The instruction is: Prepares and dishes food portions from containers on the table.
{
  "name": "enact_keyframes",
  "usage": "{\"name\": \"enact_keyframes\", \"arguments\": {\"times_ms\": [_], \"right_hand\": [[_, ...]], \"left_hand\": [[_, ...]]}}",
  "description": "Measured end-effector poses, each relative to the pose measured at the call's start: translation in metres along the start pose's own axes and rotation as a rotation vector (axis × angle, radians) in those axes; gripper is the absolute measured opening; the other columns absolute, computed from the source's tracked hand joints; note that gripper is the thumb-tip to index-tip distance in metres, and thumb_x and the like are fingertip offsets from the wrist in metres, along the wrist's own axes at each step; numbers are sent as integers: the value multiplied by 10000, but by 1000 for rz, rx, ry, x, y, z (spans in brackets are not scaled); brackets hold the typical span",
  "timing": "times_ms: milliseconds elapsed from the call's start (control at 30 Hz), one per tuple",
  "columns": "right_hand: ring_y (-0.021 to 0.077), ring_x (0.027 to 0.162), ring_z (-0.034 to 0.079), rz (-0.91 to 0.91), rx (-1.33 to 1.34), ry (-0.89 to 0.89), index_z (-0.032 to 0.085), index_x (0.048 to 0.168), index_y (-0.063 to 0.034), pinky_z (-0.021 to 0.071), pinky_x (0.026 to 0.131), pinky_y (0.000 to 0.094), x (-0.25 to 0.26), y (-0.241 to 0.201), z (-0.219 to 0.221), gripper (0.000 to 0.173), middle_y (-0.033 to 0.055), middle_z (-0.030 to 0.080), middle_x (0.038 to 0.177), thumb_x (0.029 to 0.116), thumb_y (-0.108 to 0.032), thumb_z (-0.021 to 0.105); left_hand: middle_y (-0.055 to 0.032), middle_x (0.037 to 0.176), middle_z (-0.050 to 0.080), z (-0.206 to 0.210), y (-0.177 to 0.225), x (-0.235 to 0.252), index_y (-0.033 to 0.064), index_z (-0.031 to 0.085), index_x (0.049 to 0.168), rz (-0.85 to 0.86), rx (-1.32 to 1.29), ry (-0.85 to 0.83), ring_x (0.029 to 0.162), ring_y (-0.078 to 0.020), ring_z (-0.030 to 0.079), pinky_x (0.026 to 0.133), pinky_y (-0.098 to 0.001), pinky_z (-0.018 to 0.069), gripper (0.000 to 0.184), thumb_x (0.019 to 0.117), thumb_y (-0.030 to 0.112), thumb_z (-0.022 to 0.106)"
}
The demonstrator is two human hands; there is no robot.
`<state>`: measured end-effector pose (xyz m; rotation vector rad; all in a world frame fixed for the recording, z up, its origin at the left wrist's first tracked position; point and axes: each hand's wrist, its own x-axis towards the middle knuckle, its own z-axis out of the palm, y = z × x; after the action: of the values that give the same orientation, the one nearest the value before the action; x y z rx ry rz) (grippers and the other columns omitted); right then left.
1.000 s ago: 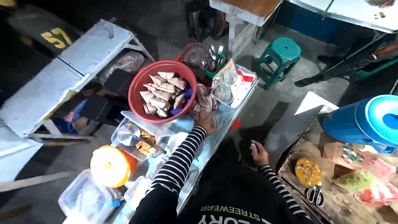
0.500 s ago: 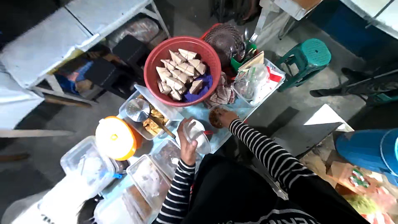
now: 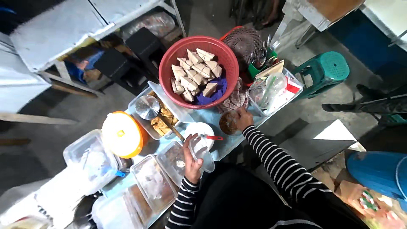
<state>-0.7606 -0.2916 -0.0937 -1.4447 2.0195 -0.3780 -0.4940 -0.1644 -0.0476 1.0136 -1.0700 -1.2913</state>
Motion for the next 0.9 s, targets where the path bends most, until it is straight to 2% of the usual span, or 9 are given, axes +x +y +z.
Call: {"name": "enact_keyframes", "arguments": {"times_ms": [133,267,367,433,500,633,800,900], "right_hand": [[351,1059,728,135,81,39,684,1264,-67,558,972,553,-5,-2,9,296,165,752,1129,1036,-241,609],[320,1037,732,175,178,-63,697,1230,-60,556,984,532,-7,-14,15,271,140,758,1106,1025,-227,637],[255,895,764,222,258,-161,685,1222,-54,605,895,483,-4,-15,23,253,118,776,1022,1017,-196,638],[240,817,774,268,337,-253,637,1273,-23,645,815,431,-2,-15,27,289,150,764,1033,1032,-184,629],[248,802,769,302,401,-308,576,1342,-1,653,773,406,-1,-16,28,339,180,744,1069,1029,-126,612],[247,778,766,309,444,-294,517,1382,3,654,750,396,0,-16,27,390,185,736,1074,1024,-106,625],[249,759,761,299,474,-219,514,1386,-10,652,747,412,-5,-9,21,392,177,744,1026,1030,-134,619],[251,742,751,289,518,-162,496,1394,-7,644,733,417,-10,-4,11,404,179,741,1005,1035,-141,625]], "left_hand": [[-219,1560,383,8,4,4,7,158,1560,10,-10,-31,1389,-394,470,947,-578,574,1214,767,705,755],[-213,1562,384,10,4,1,-15,169,1554,28,20,-61,1390,-373,474,952,-551,577,1209,775,706,749],[-207,1566,384,7,3,-4,-8,200,1558,69,100,-72,1387,-364,478,941,-531,586,1197,781,740,719],[-214,1565,381,2,2,-9,-21,201,1556,88,145,-62,1380,-364,486,938,-523,591,1209,781,759,702],[-227,1553,391,-2,0,-11,-39,202,1549,109,172,-45,1366,-367,501,936,-521,596,1216,783,769,692],[-210,1556,393,-4,1,-13,-22,204,1550,124,153,-26,1372,-345,495,938,-490,593,1193,789,744,709],[-210,1573,372,0,4,-7,-13,212,1559,146,171,-27,1396,-358,466,940,-512,588,1211,771,757,716],[-220,1579,348,15,11,5,-29,211,1556,153,169,-49,1422,-349,432,1038,-511,536,1193,787,723,726]]}}
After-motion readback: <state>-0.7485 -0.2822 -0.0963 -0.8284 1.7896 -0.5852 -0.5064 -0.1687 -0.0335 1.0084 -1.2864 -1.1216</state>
